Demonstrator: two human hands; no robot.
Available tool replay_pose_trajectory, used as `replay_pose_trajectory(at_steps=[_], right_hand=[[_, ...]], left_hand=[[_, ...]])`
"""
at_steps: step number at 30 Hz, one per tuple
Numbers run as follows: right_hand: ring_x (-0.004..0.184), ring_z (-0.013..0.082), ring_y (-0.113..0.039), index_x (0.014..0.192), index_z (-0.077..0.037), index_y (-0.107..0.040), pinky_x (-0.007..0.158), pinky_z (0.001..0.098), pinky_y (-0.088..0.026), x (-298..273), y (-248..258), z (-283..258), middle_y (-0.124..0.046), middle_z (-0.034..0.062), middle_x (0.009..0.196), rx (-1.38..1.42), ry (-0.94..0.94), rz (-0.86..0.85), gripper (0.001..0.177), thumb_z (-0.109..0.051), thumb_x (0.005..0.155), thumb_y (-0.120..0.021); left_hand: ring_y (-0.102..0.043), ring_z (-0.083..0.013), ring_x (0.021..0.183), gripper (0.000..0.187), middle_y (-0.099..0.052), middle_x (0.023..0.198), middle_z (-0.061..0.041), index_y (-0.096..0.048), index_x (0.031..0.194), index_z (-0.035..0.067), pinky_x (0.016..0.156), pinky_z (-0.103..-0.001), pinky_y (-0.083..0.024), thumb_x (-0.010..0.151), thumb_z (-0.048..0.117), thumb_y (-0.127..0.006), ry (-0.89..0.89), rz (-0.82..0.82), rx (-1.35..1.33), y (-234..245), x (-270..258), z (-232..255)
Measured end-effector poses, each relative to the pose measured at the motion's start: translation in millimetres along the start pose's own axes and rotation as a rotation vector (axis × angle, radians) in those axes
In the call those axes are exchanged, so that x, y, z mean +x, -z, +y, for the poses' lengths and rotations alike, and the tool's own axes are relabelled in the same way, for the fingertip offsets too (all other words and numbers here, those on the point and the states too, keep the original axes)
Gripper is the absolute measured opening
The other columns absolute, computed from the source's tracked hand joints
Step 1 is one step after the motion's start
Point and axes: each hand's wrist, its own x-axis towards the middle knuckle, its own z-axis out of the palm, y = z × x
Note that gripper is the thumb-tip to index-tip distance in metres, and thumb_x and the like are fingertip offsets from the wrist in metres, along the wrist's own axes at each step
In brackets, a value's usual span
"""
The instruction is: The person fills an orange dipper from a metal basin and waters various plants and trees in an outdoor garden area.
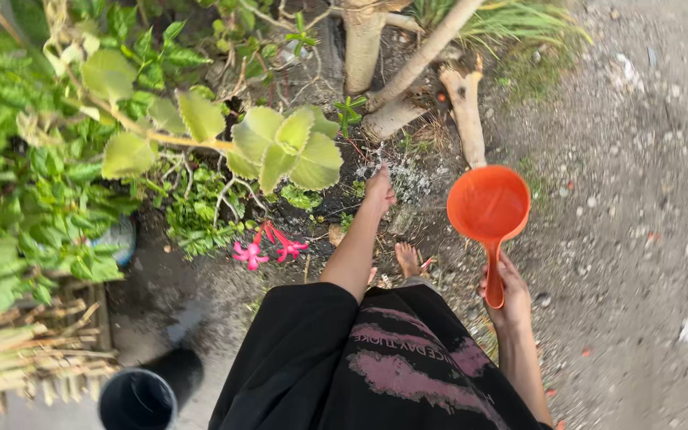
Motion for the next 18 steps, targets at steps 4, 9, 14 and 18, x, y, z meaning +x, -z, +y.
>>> replay_pose_trajectory(at_steps=[4,9,14,18], right_hand=[[0.064,0.0194,-0.060,0.139,-0.001,-0.048,0.052,0.0324,-0.051,68,32,8,-0.059,0.0073,0.086,-0.263,-0.187,0.158,0.042,-0.009,0.098,-0.051],[0.060,0.0205,-0.061,0.139,-0.003,-0.048,0.049,0.0354,-0.052,111,-16,0,-0.057,0.0076,0.081,-0.646,-0.232,0.012,0.043,-0.008,0.097,-0.054],[0.086,0.0248,-0.066,0.160,-0.003,-0.026,0.070,0.0351,-0.055,119,-112,-18,-0.065,0.0201,0.115,-1.378,0.411,-0.321,0.072,-0.008,0.096,-0.058],[0.088,0.0211,-0.066,0.165,-0.006,-0.016,0.071,0.0348,-0.059,152,-148,-26,-0.062,0.0130,0.111,-1.230,0.715,-0.434,0.081,-0.005,0.095,-0.055]], left_hand=[[-0.042,-0.0137,0.057,0.016,-0.043,0.078,-0.004,-0.054,0.108,0.007,0.048,-0.032,-0.043,0.100,0.019,-0.061,-0.084,-0.018,-0.079,23,1,1],[-0.054,-0.0180,0.073,0.017,-0.052,0.091,-0.008,-0.052,0.115,0.004,0.063,-0.034,-0.054,0.102,0.010,-0.060,-0.119,0.033,-0.135,19,18,-12],[-0.056,-0.0309,0.114,0.051,-0.056,0.130,-0.016,-0.048,0.145,0.000,0.099,-0.048,-0.049,0.104,0.030,-0.057,-0.407,-0.404,-0.527,-14,38,17],[-0.028,-0.0291,0.154,0.077,-0.028,0.165,-0.014,-0.020,0.164,0.007,0.127,-0.046,-0.025,0.107,0.050,-0.049,-0.398,-0.196,-0.525,-14,36,62]])
